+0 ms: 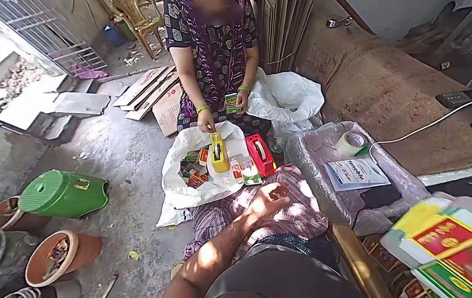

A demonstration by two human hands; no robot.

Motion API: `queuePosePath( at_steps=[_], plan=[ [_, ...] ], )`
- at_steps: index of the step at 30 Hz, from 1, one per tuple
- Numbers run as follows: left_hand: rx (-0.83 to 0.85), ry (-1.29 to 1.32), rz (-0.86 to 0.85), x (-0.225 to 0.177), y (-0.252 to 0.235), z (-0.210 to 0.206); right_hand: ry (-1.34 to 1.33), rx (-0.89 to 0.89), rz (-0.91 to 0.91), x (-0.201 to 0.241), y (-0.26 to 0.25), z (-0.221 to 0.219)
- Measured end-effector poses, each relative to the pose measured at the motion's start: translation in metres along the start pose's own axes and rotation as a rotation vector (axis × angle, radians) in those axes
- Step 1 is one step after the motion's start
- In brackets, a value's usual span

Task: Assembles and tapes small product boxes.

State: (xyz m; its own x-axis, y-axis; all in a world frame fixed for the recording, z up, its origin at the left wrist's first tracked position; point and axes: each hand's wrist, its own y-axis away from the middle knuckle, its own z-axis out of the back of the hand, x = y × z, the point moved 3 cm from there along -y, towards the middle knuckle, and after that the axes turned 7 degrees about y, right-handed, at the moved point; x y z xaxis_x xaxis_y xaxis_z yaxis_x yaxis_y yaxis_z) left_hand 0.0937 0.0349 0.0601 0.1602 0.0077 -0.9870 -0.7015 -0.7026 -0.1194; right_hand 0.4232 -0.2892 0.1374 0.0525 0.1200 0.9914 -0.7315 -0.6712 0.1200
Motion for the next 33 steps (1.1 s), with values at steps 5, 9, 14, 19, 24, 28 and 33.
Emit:
queuePosePath(
  at_steps=[5, 9, 14, 19, 24, 28, 33],
  plan=[
    [-0.046, 0.262, 0.089, -0.029, -0.001, -0.015, -0.003, 0.482, -0.015, -0.015, -0.044, -0.228],
    [-0.63, 0.38, 0.233, -0.012, 0.017, 0.061, 0.192, 0.789, 0.002, -0.028, -0.069, -0.377],
    [-0.902, 0.19, 0.22, 0.012, -0.003, 0.154, 0.302, 0.693, 0.301, -0.059, -0.099, -0.434],
    [-0.968, 0.021, 0.274, 0.026, -0.033, 0.167, 0.198, 0.367, 0.51, -0.085, -0.119, -0.403],
    [-0.979, -0.4, 0.494, 0.035, -0.047, 0.159, 0.113, 0.235, 0.287, -0.09, -0.137, -0.403],
    [-0.758, -0.798, 0.82, 0.036, -0.037, 0.156, 0.115, 0.249, 0.124, -0.091, -0.142, -0.407],
    [-0.881, -0.792, 0.785, 0.034, -0.031, 0.154, 0.114, 0.276, 0.105, -0.095, -0.144, -0.407]
  ],
)
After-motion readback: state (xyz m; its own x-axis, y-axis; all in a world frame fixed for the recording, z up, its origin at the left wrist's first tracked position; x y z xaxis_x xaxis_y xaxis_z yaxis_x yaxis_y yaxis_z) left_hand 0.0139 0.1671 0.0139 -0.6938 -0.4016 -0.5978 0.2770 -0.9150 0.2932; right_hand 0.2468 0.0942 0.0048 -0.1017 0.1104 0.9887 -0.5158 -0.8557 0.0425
